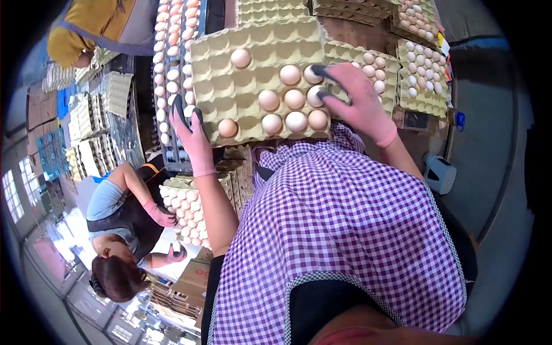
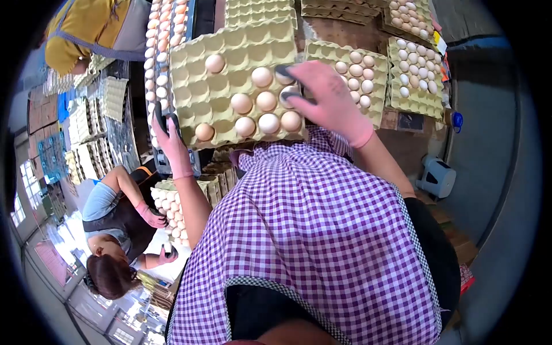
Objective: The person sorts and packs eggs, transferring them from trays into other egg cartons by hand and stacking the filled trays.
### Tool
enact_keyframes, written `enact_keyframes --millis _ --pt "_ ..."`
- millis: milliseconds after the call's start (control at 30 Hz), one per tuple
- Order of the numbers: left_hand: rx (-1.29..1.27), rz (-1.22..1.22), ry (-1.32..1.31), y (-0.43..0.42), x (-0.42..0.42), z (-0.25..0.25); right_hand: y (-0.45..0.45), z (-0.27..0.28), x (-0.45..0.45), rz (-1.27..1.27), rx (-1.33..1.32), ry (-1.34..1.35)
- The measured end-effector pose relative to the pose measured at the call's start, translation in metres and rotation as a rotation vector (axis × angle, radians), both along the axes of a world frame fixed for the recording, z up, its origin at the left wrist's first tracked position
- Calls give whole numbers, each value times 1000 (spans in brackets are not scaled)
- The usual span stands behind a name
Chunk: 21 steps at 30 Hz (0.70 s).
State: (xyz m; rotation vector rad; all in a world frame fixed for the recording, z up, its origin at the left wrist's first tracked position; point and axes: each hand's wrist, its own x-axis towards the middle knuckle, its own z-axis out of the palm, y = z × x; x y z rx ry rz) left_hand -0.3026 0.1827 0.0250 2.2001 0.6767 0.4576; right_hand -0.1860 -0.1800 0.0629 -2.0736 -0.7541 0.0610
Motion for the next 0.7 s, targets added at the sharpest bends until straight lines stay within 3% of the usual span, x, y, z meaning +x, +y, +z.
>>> enact_keyframes --millis 33,67,200,267,467,533,567,600,667,700 --pt "206 16 -46 -8 -5 6 11 2 -4 40 -131 -102" --pt "269 -146 -61 -11 -9 21 19 3 -6 82 -261 -211" --pt "528 -545 122 -23 -27 28 37 -3 -13 125 -360 -301" --pt "549 -714 251 -24 -30 23 44 6 -15 97 -561 -348" --pt "520 -798 119 -6 -24 29 52 1 -6 198 -682 -408" --pt "-34 -543 -60 -10 -23 41 32 0 -1 46 -330 -218" --pt "-91 -454 -191 -15 -22 45 21 9 -4 -66 -151 84" --pt "-366 -383 -251 -24 -20 49 16 7 -3 -231 271 551" --pt "-247 -598 -94 -36 -1 47 10 10 7 -172 695 634" --pt "-116 -687 79 -59 8 57 10 3 19 -138 704 552"
